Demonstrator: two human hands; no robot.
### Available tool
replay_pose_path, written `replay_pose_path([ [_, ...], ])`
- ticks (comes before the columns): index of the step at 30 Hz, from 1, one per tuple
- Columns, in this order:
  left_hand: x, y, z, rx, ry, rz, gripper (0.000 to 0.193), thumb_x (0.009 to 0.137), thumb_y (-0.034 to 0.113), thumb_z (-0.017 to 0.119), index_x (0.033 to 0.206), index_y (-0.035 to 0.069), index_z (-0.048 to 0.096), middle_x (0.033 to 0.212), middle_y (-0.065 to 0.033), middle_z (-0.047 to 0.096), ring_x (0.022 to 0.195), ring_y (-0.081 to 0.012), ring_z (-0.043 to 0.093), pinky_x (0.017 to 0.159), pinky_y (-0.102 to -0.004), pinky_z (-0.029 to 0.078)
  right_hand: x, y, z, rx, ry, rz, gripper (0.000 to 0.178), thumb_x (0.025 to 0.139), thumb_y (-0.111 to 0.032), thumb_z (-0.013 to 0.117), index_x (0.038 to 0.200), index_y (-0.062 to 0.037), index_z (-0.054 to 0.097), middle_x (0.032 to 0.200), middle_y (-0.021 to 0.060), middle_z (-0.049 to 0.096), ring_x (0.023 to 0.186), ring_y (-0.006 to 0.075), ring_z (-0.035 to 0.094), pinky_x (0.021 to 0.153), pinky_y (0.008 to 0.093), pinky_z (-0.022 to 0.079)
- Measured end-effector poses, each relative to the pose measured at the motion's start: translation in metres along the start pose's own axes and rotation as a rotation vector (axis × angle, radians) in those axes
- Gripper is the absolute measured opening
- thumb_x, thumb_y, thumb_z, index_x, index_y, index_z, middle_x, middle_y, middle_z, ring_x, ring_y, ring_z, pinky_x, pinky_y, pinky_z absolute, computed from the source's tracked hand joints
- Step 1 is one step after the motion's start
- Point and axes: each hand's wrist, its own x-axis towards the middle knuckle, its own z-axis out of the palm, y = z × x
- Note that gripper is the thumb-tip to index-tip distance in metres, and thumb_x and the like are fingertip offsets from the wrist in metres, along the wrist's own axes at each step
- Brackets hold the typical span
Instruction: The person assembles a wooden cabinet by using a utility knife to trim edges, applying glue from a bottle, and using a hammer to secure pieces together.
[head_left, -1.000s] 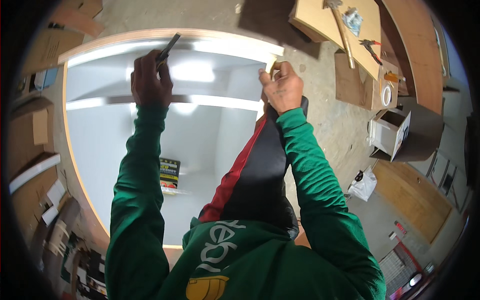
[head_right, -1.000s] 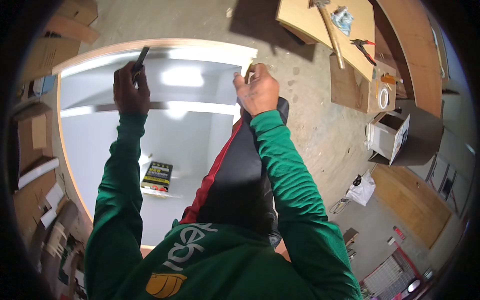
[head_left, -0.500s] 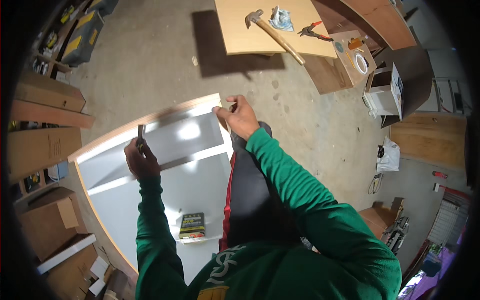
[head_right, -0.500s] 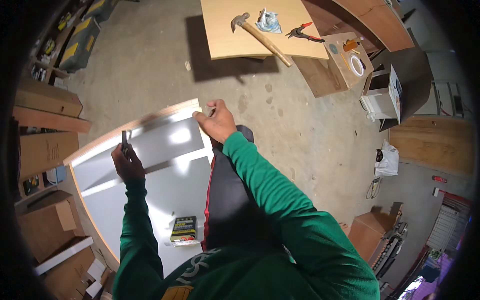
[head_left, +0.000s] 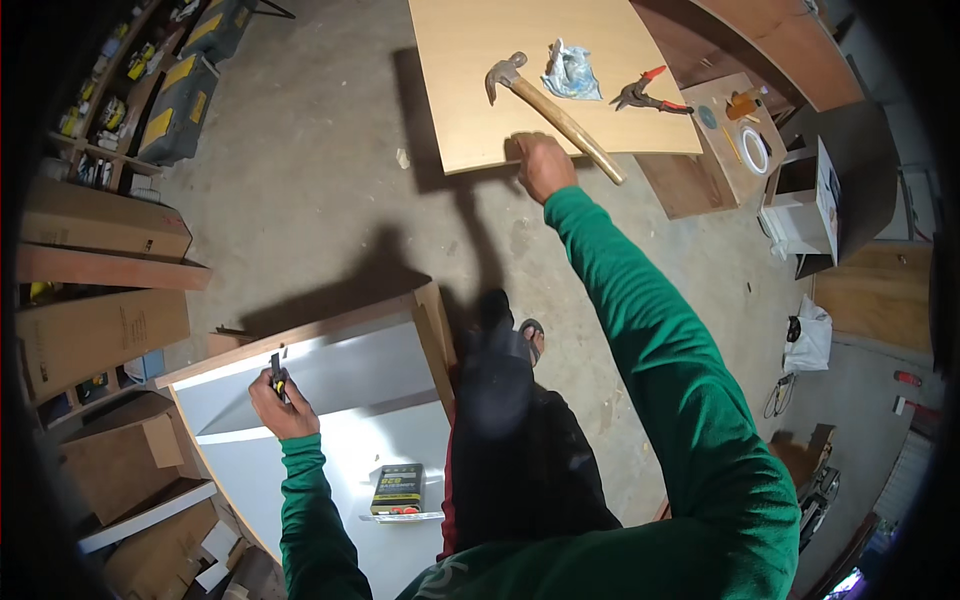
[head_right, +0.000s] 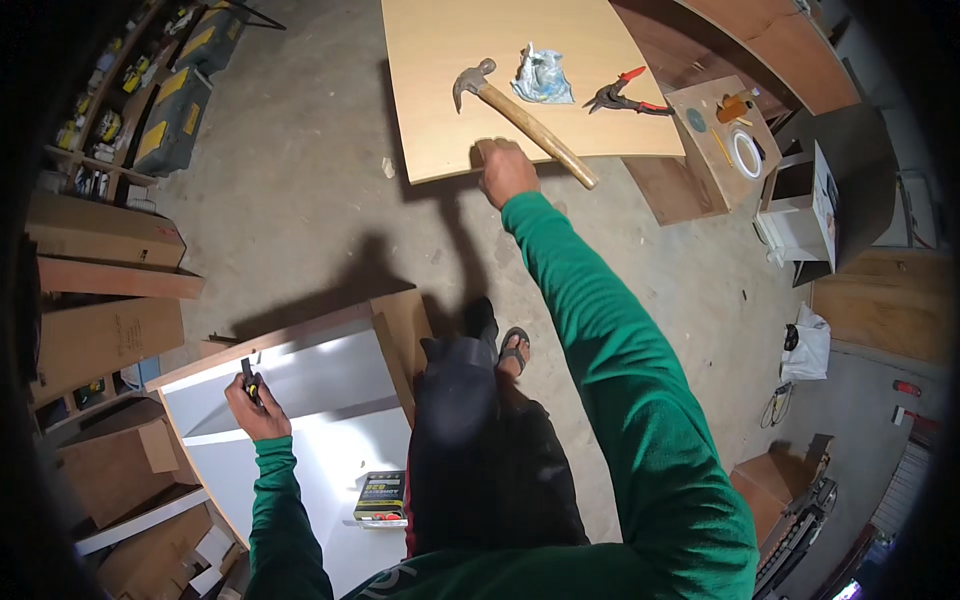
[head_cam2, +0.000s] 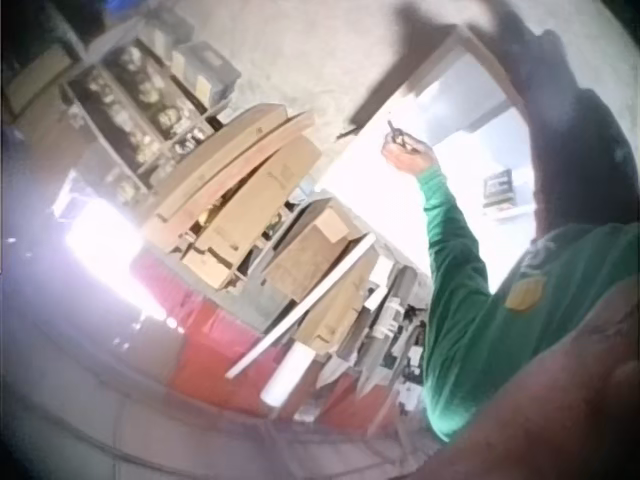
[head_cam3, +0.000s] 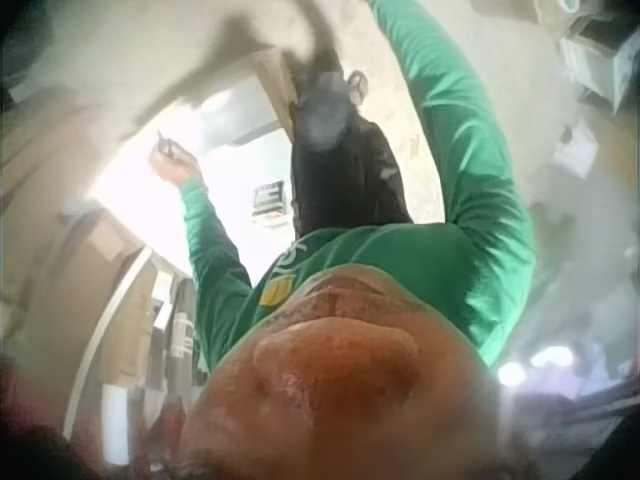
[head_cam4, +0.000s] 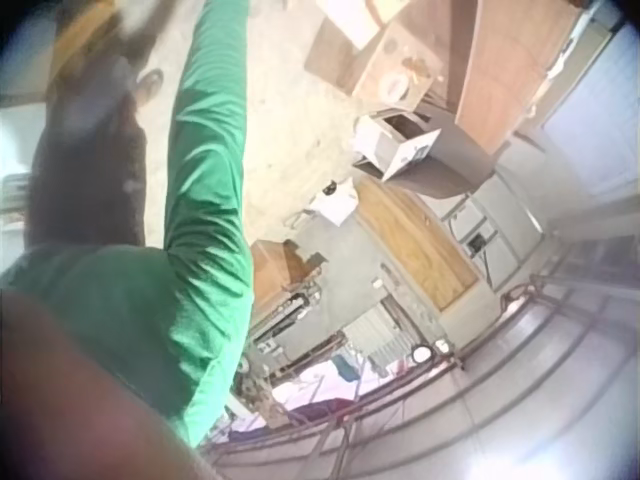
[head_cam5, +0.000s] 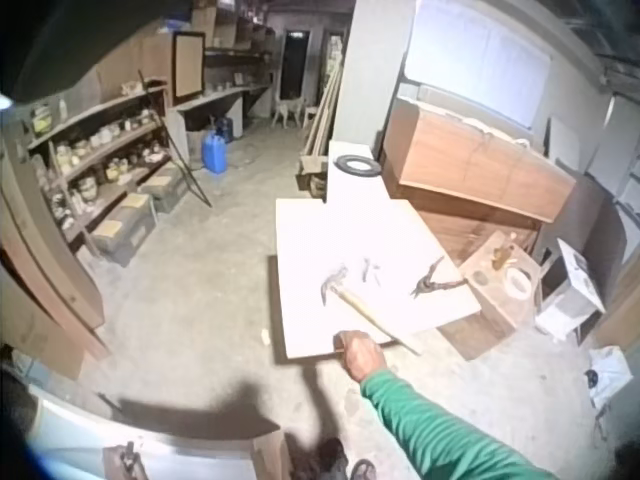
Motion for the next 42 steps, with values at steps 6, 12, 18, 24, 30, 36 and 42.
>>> replay_pose_path([
  [6, -0.005, -0.005, -0.001, -0.032, -0.023, -0.081, 0.030, 0.100, 0.011, 0.060, 0.124, -0.005, 0.057, 0.112, -0.0238, 0.058, 0.101, -0.0412, 0.058, 0.090, -0.0482, 0.047, 0.050, 0.016, -0.003, -0.041, 0.398, 0.126, 0.037, 0.087, -0.016, 0.072, 0.122, -0.0059, 0.068, 0.115, 0.0228, 0.065, 0.107, 0.0443, 0.061, 0.093, 0.0567, 0.050],
  [12, -0.002, 0.003, 0.001, -0.025, -0.025, -0.063, 0.029, 0.102, 0.015, 0.060, 0.122, -0.005, 0.058, 0.110, -0.0227, 0.059, 0.100, -0.0400, 0.058, 0.089, -0.0477, 0.047, 0.008, 0.076, -0.016, -0.235, 0.103, 0.283, 0.040, 0.092, -0.036, 0.076, 0.112, -0.0021, 0.067, 0.111, 0.0257, 0.062, 0.104, 0.0451, 0.061, 0.087, 0.0577, 0.052],
  [18, 0.003, 0.009, -0.006, 0.042, -0.039, -0.018, 0.024, 0.101, 0.014, 0.060, 0.118, -0.002, 0.061, 0.106, -0.0216, 0.061, 0.100, -0.0415, 0.057, 0.092, -0.0505, 0.045, 0.033, 0.092, -0.041, -0.241, 0.091, 0.154, 0.041, 0.094, -0.036, 0.076, 0.106, 0.0010, 0.063, 0.109, 0.0262, 0.063, 0.104, 0.0472, 0.062, 0.085, 0.0586, 0.052],
  [24, 0.011, 0.014, -0.007, -0.016, -0.031, 0.064, 0.025, 0.094, 0.007, 0.063, 0.119, 0.003, 0.062, 0.106, -0.0190, 0.063, 0.095, -0.0405, 0.060, 0.088, -0.0486, 0.047, -0.009, 0.067, -0.096, 0.182, 0.323, 0.099, 0.038, 0.099, -0.033, 0.074, 0.098, 0.0039, 0.066, 0.088, 0.0185, 0.068, 0.077, 0.0352, 0.062, 0.074, 0.0478, 0.051],
  [30, 0.009, 0.023, -0.023, 0.103, -0.126, 0.148, 0.038, 0.094, 0.013, 0.064, 0.129, 0.003, 0.053, 0.110, -0.0196, 0.063, 0.097, -0.0401, 0.063, 0.085, -0.0485, 0.050, -0.157, -0.101, -0.196, 1.039, 0.197, 0.378, 0.042, 0.104, -0.031, 0.067, 0.127, 0.0036, 0.061, 0.081, 0.0028, 0.056, 0.068, 0.0116, 0.056, 0.063, 0.0294, 0.050],
  [36, -0.008, 0.097, -0.071, -0.293, -0.280, 0.027, 0.037, 0.100, 0.017, 0.070, 0.130, 0.003, 0.053, 0.117, -0.0230, 0.065, 0.102, -0.0430, 0.067, 0.087, -0.0465, 0.054, -0.261, -0.161, -0.251, 0.870, 0.083, 0.533, 0.033, 0.100, -0.026, 0.071, 0.117, 0.0013, 0.062, 0.080, 0.0026, 0.056, 0.058, 0.0125, 0.056, 0.054, 0.0287, 0.048],
  [42, -0.062, 0.160, -0.062, -0.745, -0.565, -0.269, 0.037, 0.110, 0.024, 0.055, 0.135, -0.002, 0.057, 0.091, -0.0125, 0.068, 0.075, -0.0268, 0.066, 0.072, -0.0394, 0.054, -0.360, -0.177, -0.237, 0.836, 0.161, 0.569, 0.014, 0.097, -0.011, 0.074, 0.101, -0.0031, 0.063, 0.078, -0.0007, 0.058, 0.060, 0.0073, 0.053, 0.055, 0.0256, 0.044],
])
